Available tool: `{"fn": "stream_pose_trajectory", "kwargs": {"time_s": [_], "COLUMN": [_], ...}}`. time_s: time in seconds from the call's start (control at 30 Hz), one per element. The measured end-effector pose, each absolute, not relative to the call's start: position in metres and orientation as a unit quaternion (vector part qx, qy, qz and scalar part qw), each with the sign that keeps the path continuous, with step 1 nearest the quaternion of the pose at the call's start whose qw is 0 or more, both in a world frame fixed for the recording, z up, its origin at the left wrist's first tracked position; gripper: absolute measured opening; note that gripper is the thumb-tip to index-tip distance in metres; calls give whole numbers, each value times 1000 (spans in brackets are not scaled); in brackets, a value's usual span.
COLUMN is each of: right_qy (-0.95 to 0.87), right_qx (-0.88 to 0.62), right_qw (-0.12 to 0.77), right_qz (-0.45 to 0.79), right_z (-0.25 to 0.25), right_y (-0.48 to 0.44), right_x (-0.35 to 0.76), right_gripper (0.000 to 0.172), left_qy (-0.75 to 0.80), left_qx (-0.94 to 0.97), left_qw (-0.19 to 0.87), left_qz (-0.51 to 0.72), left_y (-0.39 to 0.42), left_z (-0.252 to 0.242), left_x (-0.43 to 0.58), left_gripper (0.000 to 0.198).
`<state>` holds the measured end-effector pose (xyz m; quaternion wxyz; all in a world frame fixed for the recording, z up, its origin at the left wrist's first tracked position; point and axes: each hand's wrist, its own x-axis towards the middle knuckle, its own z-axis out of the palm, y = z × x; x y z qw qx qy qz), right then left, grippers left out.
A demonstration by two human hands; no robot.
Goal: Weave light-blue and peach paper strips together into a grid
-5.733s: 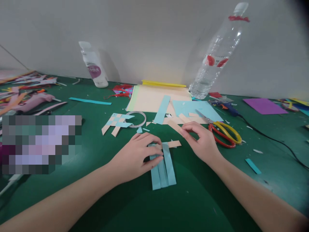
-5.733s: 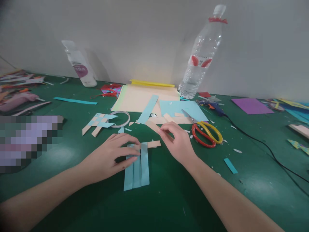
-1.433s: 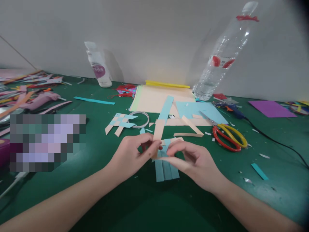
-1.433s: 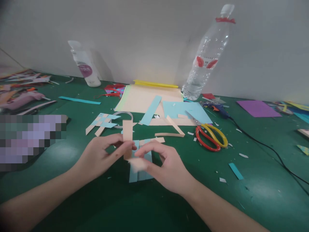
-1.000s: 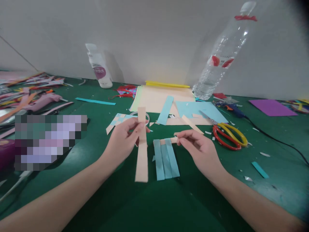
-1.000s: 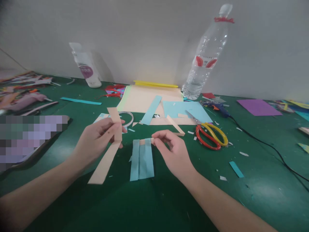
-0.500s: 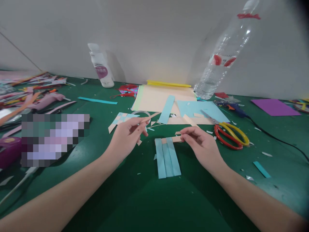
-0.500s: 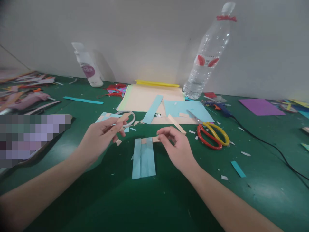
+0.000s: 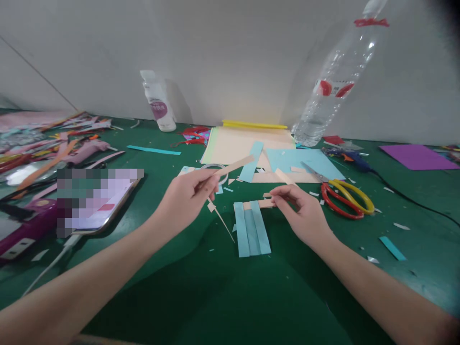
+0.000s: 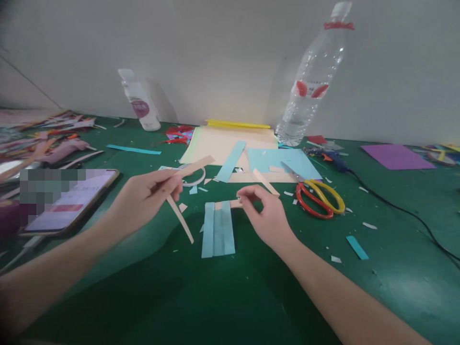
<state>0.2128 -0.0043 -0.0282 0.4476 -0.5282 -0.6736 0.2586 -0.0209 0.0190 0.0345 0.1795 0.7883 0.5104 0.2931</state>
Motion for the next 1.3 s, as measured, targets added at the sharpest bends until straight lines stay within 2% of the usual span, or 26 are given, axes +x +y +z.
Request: {"fn": "stream_pose_trajectory", "kwargs": {"time_s": [0.2,0.43,0.6,0.8,0.9,1.1,1.3], "right_qy": [-682,-691,-691,-686,-683,-683,-683], "right_qx": [-529,-530,-533,-540,-543,-541,-543], "right_qw": [441,432,424,421,420,420,419], "right_qz": [246,235,241,246,249,254,249], "right_z": [-28,-30,-32,-33,-33,-37,-37], "right_y": [-5,-3,0,3,5,6,7], "right_x": [212,212,211,211,211,211,212], "right_gripper": [16,15,15,15,15,15,14], "left_qy": [552,596,560,495,504,552,447], "left_qx": [761,735,763,769,769,804,878], "left_qw": [130,98,73,27,23,20,84], "left_qz": [314,310,314,402,393,221,148], "left_y": [21,30,31,28,31,39,41], "left_z": [21,5,3,7,4,-9,-8], "left_x": [-44,-60,-60,-54,-55,-62,-66], "left_gripper": [25,31,27,17,18,25,23]}}
